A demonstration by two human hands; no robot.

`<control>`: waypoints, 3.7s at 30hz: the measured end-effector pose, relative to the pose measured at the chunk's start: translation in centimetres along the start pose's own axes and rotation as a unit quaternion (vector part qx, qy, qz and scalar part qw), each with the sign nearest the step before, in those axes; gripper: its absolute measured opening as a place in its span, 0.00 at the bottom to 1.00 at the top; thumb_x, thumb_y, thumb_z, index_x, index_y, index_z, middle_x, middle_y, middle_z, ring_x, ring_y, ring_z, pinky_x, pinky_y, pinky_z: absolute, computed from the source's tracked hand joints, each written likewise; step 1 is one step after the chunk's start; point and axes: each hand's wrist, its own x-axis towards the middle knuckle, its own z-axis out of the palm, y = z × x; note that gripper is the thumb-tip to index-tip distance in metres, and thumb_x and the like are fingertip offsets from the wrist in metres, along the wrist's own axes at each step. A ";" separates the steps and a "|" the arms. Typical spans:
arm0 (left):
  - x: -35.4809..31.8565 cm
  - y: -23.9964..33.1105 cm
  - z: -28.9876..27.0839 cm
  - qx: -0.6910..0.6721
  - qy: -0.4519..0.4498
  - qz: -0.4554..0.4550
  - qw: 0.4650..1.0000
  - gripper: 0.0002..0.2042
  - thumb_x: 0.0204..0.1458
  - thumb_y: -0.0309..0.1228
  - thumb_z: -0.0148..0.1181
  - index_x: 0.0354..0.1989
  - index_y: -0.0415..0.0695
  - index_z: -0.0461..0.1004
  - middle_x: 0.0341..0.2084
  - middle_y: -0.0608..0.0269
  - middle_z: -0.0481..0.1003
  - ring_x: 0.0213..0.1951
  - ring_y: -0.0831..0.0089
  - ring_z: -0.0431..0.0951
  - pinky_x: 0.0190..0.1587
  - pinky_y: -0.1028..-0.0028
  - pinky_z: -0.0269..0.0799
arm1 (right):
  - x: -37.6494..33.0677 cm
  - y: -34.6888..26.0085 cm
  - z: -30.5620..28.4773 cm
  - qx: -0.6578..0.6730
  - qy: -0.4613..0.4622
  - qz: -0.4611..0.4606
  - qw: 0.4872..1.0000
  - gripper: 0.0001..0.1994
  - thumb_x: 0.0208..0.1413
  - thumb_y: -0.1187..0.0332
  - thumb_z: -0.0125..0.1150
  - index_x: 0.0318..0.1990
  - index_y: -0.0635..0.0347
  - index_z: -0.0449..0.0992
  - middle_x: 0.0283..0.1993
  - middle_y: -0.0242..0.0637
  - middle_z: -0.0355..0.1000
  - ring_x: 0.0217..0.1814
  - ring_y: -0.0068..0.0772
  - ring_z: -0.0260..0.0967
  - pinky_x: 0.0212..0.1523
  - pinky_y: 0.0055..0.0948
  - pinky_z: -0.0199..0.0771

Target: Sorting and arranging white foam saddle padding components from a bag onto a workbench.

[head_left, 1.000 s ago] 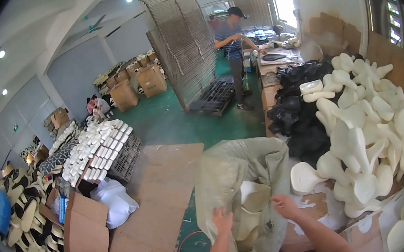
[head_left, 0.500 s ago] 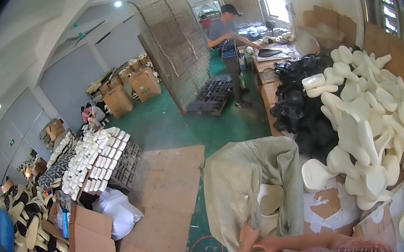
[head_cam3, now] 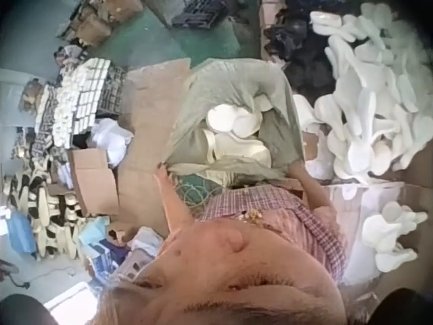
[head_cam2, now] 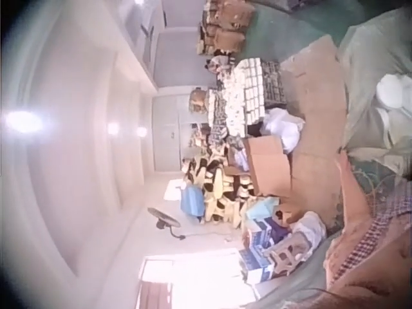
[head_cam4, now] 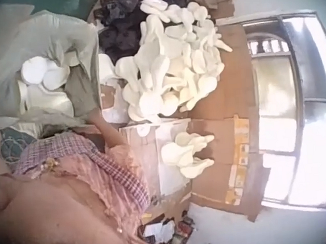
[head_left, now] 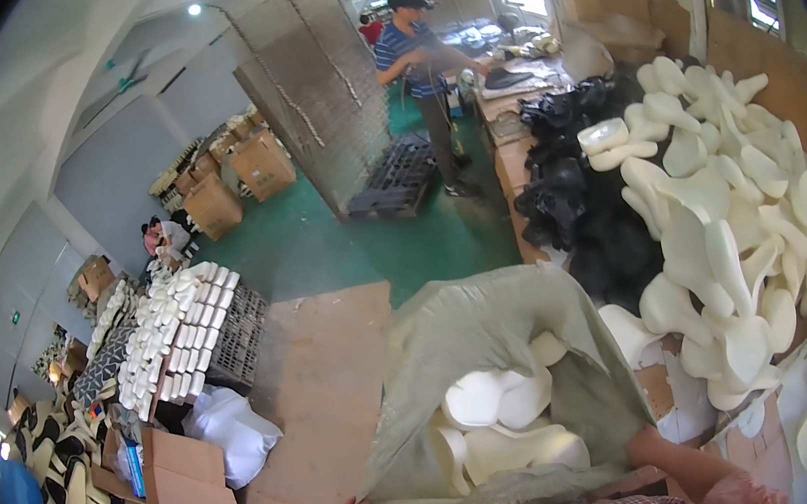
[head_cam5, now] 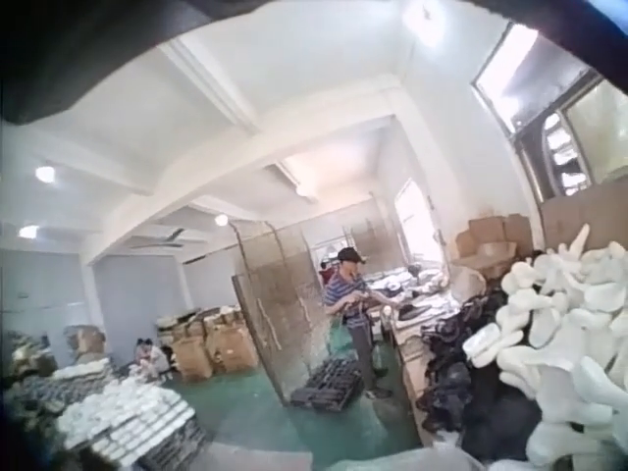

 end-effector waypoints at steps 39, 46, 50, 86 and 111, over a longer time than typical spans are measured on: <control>-7.0 -6.3 13.8 0.539 -0.484 0.130 0.677 0.12 0.44 0.32 0.54 0.35 0.41 0.76 0.31 0.50 0.76 0.35 0.54 0.76 0.39 0.64 0.70 | 6.5 2.0 -17.2 0.508 0.323 -0.092 0.793 0.18 0.47 0.64 0.61 0.45 0.61 0.71 0.42 0.44 0.68 0.45 0.46 0.67 0.46 0.35 0.67; -10.7 -3.8 29.0 0.336 -0.475 0.453 0.676 0.17 0.46 0.22 0.47 0.48 0.38 0.67 0.38 0.49 0.74 0.44 0.52 0.72 0.50 0.62 0.64 | 1.2 5.1 -18.0 0.541 0.478 0.083 0.687 0.17 0.48 0.69 0.60 0.46 0.62 0.70 0.38 0.42 0.68 0.40 0.37 0.68 0.40 0.29 0.69; -9.3 -6.3 32.0 0.451 -0.404 0.531 0.593 0.22 0.43 0.22 0.49 0.51 0.39 0.63 0.39 0.51 0.74 0.47 0.50 0.70 0.53 0.55 0.60 | 1.2 8.1 -12.0 0.517 0.422 0.259 0.699 0.17 0.45 0.67 0.64 0.42 0.64 0.71 0.34 0.44 0.70 0.34 0.35 0.68 0.36 0.27 0.69; -11.6 11.7 29.7 0.668 -0.373 0.544 0.345 0.11 0.31 0.32 0.60 0.24 0.40 0.79 0.37 0.56 0.73 0.47 0.58 0.65 0.54 0.58 0.53 | 15.5 4.2 -15.5 0.437 0.187 -0.010 0.880 0.15 0.43 0.66 0.56 0.39 0.60 0.71 0.43 0.46 0.70 0.48 0.48 0.67 0.47 0.41 0.67; -9.4 6.5 9.4 0.402 -0.162 0.368 0.823 0.26 0.49 0.35 0.50 0.54 0.32 0.60 0.40 0.50 0.72 0.40 0.57 0.74 0.43 0.62 0.72 | 21.1 -3.8 -20.8 0.233 0.135 -0.076 0.960 0.26 0.29 0.49 0.65 0.36 0.57 0.80 0.44 0.43 0.71 0.50 0.45 0.64 0.49 0.37 0.64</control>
